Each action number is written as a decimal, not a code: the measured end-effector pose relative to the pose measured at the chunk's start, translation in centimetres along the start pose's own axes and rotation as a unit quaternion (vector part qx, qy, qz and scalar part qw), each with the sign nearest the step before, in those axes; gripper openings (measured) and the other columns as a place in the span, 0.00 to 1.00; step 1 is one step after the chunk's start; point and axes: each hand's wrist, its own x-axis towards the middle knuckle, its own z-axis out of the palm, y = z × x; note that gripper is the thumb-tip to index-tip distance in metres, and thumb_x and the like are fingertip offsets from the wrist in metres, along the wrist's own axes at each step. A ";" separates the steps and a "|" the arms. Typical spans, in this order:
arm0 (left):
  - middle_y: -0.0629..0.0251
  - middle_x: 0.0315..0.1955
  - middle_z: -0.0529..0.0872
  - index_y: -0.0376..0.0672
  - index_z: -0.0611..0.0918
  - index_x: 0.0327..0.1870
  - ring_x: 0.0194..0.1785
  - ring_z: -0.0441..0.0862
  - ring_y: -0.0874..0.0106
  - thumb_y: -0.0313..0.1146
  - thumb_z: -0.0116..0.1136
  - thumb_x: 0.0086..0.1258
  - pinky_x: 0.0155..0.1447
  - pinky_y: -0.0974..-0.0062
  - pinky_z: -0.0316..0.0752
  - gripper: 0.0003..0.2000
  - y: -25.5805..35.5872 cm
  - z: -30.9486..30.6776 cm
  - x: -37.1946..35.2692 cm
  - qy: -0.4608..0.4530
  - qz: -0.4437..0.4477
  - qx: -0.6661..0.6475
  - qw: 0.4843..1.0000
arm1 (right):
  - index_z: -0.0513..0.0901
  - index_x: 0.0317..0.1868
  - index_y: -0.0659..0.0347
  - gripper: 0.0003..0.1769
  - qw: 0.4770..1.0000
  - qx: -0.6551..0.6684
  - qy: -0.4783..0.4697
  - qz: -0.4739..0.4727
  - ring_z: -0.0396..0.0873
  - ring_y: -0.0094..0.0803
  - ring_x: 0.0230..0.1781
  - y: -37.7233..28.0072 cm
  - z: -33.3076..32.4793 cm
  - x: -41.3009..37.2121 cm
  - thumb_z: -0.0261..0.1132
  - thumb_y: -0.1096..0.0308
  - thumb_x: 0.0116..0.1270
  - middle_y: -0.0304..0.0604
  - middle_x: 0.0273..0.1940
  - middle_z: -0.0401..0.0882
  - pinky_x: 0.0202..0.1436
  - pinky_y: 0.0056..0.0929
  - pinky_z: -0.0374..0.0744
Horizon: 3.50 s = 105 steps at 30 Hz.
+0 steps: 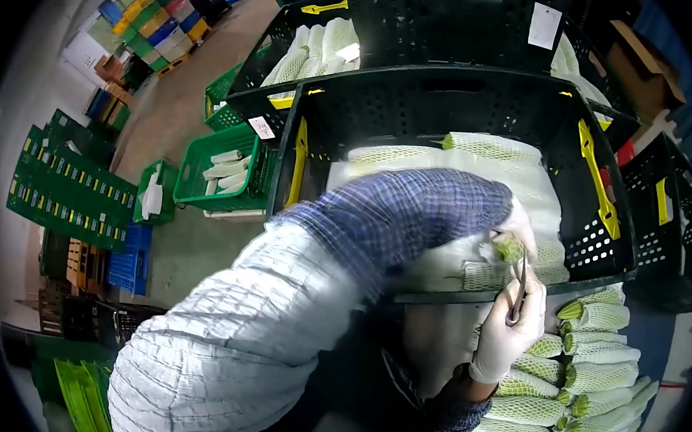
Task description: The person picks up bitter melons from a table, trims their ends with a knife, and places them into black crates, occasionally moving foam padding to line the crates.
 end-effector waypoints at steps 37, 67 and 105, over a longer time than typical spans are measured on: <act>0.60 0.53 0.83 0.35 0.76 0.60 0.53 0.83 0.72 0.32 0.67 0.66 0.55 0.75 0.81 0.23 -4.0 4.1 -29.3 0.230 0.368 0.017 0.901 | 0.83 0.52 0.63 0.23 0.932 -0.144 0.093 -0.319 0.87 0.44 0.45 -17.5 1.2 4.5 0.75 0.69 0.55 0.56 0.54 0.83 0.48 0.30 0.84; 0.49 0.64 0.71 0.32 0.57 0.71 0.63 0.75 0.66 0.37 0.65 0.68 0.63 0.72 0.77 0.37 -8.1 4.5 -28.7 0.224 0.328 -0.250 0.883 | 0.80 0.60 0.54 0.27 0.941 -0.129 -0.112 -0.291 0.85 0.39 0.34 -15.7 5.5 1.6 0.67 0.67 0.57 0.42 0.37 0.85 0.37 0.30 0.82; 0.54 0.58 0.78 0.42 0.68 0.69 0.52 0.81 0.66 0.47 0.56 0.75 0.51 0.65 0.80 0.28 -7.6 1.0 -28.3 0.272 0.406 -0.428 0.760 | 0.52 0.77 0.65 0.49 0.909 0.379 -0.171 0.016 0.81 0.36 0.55 -16.3 6.3 3.4 0.71 0.70 0.60 0.54 0.61 0.76 0.61 0.33 0.80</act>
